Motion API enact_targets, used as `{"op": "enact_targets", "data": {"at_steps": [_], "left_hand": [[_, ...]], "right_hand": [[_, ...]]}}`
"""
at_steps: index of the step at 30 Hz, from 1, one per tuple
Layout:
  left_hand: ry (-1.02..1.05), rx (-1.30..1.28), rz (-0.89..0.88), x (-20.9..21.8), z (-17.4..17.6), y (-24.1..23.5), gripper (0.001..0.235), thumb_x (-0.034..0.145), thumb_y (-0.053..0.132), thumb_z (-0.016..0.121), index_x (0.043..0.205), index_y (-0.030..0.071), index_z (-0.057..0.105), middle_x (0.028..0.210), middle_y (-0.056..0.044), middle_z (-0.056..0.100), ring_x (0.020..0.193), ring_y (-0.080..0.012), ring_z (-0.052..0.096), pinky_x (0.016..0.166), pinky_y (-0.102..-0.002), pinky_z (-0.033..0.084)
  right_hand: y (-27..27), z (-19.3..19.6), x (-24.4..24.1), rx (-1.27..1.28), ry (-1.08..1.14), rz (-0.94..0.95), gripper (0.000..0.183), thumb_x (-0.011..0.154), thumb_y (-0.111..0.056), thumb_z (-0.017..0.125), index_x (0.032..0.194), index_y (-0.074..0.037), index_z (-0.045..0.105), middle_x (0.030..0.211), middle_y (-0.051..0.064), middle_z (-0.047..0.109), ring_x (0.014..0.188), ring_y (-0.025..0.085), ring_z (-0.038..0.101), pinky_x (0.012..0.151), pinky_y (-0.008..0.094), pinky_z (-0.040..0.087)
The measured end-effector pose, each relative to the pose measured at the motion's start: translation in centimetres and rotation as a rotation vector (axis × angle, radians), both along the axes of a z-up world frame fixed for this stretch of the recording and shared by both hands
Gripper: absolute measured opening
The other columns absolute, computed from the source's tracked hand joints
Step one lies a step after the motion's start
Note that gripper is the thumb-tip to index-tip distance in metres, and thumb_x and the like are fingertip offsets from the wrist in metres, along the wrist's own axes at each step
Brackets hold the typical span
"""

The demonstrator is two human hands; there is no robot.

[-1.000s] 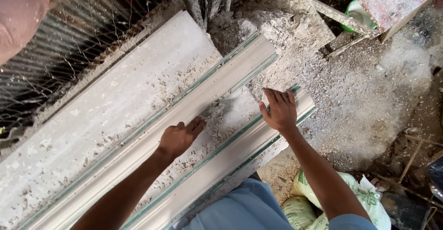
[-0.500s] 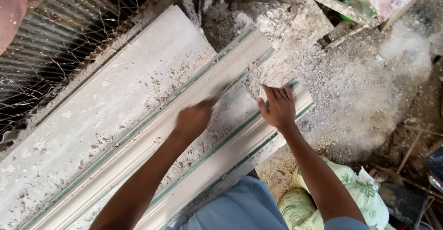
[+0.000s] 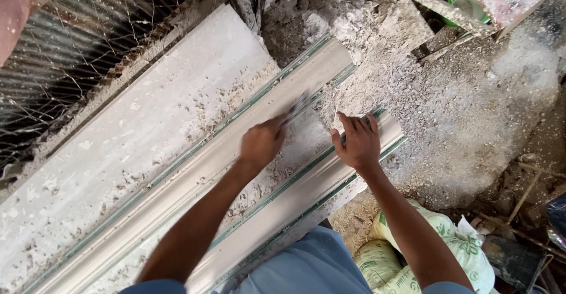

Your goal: The person scrapes excess material from long white molding strips using a putty knife. They then wipe the surfaces of the molding with a sponge.

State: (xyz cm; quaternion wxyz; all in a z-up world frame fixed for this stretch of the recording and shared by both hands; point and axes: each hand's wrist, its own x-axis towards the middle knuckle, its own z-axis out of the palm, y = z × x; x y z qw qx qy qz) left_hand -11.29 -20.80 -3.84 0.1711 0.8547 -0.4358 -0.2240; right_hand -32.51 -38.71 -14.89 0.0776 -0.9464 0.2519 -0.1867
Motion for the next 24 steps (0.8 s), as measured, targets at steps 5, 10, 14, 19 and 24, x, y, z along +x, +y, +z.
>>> {"op": "enact_targets", "data": {"at_steps": [5,10,14,19,24], "left_hand": [[-0.041,-0.021,-0.045,-0.9,0.4,-1.9,0.032,0.1,0.024,0.06,0.13,0.021,0.07,0.113,-0.004,0.077,0.087,-0.0331,0.076,0.074,-0.052,0.065],[-0.012,0.146,0.022,-0.1,2.4,5.5,0.033,0.1,0.029,0.057,0.131,0.026,0.068,0.119,-0.002,0.076,0.089,-0.0395,0.075,0.072,-0.059,0.063],[-0.055,0.228,0.008,0.1,3.6,3.1,0.032,0.099,0.032,0.057,0.129,0.029,0.068,0.111,0.0,0.076,0.087,-0.0381,0.075,0.073,-0.058,0.064],[-0.09,0.196,-0.104,-1.1,0.8,-11.2,0.038,0.1,0.02,0.053,0.135,0.026,0.066,0.099,-0.008,0.077,0.09,-0.0358,0.076,0.077,-0.056,0.064],[-0.002,0.144,-0.041,-2.0,-6.0,-22.0,0.03,0.097,0.028,0.053,0.126,0.03,0.063,0.109,-0.009,0.074,0.104,-0.0396,0.074,0.085,-0.058,0.06]], "right_hand": [[0.0,-0.4,-0.5,0.018,0.009,-0.006,0.05,0.103,-0.05,0.046,0.131,-0.015,0.066,0.099,0.006,0.075,0.101,0.022,0.073,0.113,0.048,0.036],[0.2,0.9,0.1,0.062,0.028,-0.01,0.052,0.103,-0.052,0.046,0.131,-0.014,0.066,0.1,0.006,0.075,0.103,0.022,0.072,0.114,0.048,0.034],[0.3,1.3,0.2,0.069,0.066,-0.021,0.053,0.103,-0.054,0.044,0.132,-0.015,0.066,0.099,0.005,0.075,0.103,0.021,0.072,0.116,0.047,0.032],[0.1,0.6,0.2,0.054,0.111,-0.035,0.052,0.102,-0.053,0.044,0.133,-0.016,0.064,0.099,0.005,0.074,0.106,0.021,0.071,0.115,0.048,0.032],[-0.2,1.3,0.3,0.166,0.157,-0.003,0.047,0.1,-0.046,0.048,0.129,-0.014,0.067,0.102,0.006,0.075,0.108,0.026,0.071,0.113,0.051,0.034]]}}
